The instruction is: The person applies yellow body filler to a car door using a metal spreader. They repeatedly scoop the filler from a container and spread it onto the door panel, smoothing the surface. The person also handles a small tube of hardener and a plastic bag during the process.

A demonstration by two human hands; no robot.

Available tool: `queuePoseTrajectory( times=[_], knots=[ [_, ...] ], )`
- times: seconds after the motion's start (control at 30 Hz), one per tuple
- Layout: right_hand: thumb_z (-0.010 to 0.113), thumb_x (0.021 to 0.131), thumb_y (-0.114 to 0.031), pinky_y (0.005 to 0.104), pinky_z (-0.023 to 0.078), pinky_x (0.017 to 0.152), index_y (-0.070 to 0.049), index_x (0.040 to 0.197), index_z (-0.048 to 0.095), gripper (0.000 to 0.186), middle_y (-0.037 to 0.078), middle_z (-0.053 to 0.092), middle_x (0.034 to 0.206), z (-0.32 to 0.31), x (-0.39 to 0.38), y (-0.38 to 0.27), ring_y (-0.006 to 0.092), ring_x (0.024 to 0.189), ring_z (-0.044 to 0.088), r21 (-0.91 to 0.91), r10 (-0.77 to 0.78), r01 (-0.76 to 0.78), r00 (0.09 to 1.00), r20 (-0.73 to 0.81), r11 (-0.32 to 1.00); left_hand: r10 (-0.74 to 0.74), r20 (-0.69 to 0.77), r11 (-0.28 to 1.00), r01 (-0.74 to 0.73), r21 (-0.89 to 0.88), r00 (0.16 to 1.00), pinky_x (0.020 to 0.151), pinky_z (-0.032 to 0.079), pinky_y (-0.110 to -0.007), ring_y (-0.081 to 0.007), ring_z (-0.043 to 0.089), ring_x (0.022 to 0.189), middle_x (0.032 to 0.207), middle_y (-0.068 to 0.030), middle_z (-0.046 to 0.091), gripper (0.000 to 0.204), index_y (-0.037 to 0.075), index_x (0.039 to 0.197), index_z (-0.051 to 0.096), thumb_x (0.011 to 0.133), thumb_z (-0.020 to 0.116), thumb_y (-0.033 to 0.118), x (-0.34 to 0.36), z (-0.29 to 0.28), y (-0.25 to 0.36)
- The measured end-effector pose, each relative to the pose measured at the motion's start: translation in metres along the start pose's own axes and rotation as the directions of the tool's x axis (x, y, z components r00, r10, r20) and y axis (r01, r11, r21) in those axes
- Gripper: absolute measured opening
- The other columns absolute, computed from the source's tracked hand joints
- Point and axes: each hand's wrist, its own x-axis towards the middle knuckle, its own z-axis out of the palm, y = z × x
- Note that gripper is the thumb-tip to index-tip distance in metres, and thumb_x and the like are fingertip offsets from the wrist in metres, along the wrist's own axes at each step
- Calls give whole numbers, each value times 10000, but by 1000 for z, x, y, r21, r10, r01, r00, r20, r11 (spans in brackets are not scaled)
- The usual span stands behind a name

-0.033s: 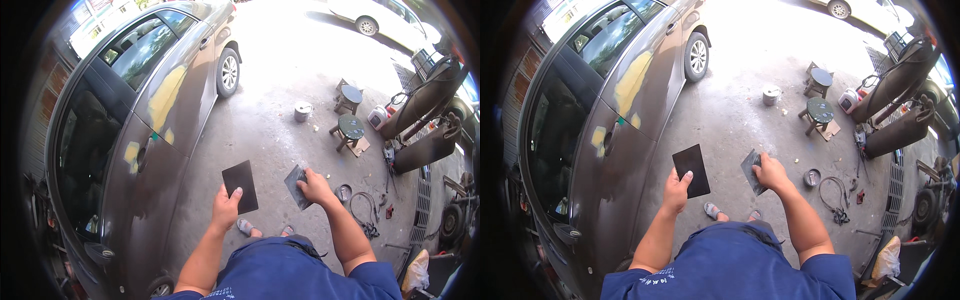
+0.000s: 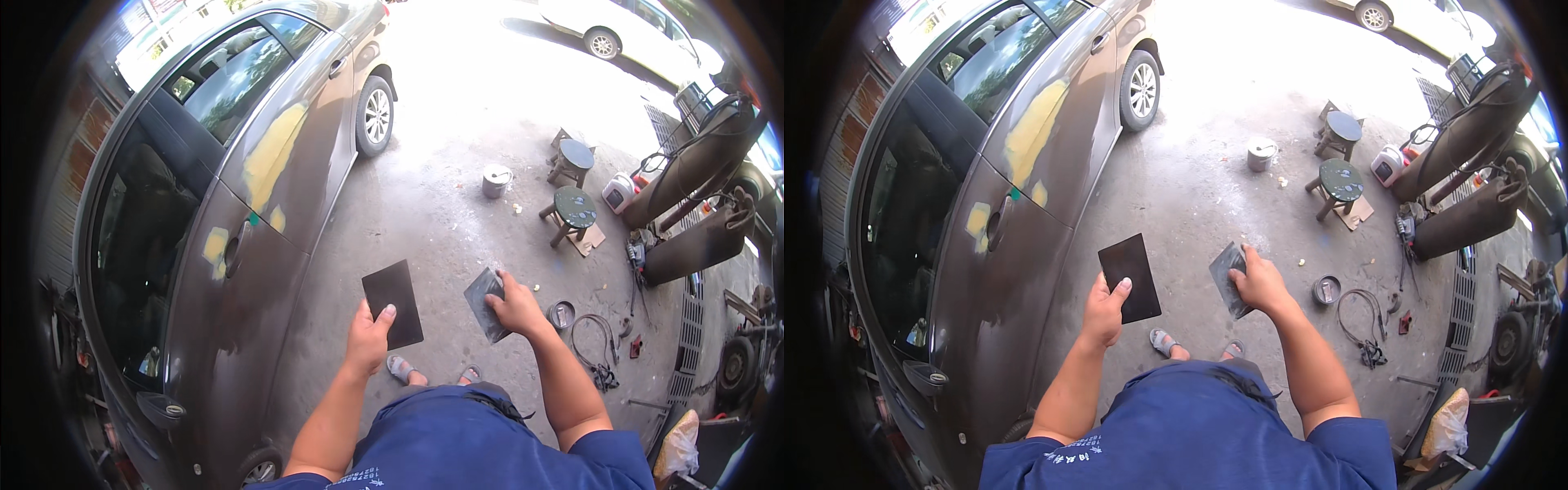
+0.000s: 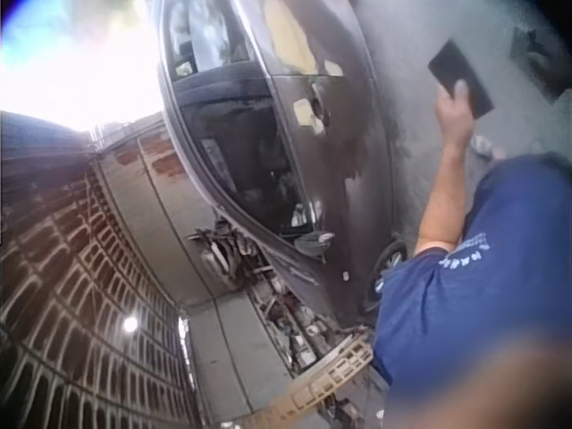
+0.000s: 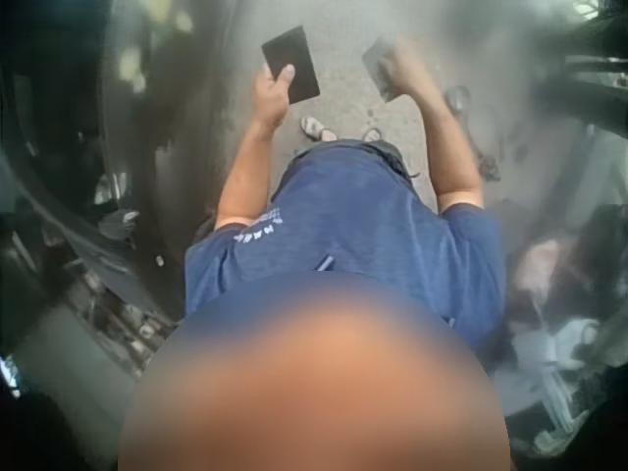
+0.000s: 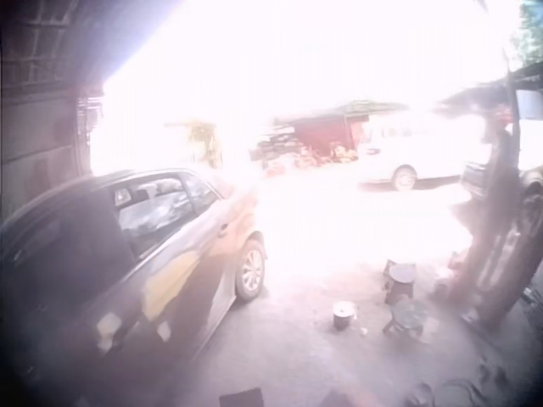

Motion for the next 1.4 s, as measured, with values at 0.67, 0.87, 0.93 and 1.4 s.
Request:
queuePoseTrajectory(
  times=[0.67,0.87,0.93,1.4],
  knots=[
    [586,838,-50,393,452,934,-38,1451,284,684,266,565,1211,8,-22,-78,382,1106,582,387,-371,463,882,-290,797,-356,220,925,376,-58,908,805,528,-288,-142,639,883,1010,-94,663,219,-43,1128,579,919,539,9,-14,20,7],
    [545,830,-55,464,498,796,-61,1442,296,661,263,604,1097,11,-25,-88,428,941,614,309,-434,494,867,-244,813,-367,240,928,371,28,899,771,534,-290,-146,640,879,1007,-106,660,226,-52,1133,576,918,529,0,-18,10,4],
    [547,829,-56,467,501,788,-70,1449,280,675,249,600,1104,5,-21,-90,431,917,613,310,-435,490,870,-233,815,-407,235,913,399,82,883,771,533,-289,-147,639,882,1001,-105,660,228,-59,1130,576,914,528,-5,-15,7,8],
    [550,794,-15,458,513,634,-92,1464,268,731,183,599,931,12,-34,-88,393,730,616,214,-538,574,818,-203,791,-471,240,882,456,120,849,748,537,-303,-171,653,836,966,-115,664,329,-91,1079,601,766,499,-76,-7,-3,25]
  ],
)
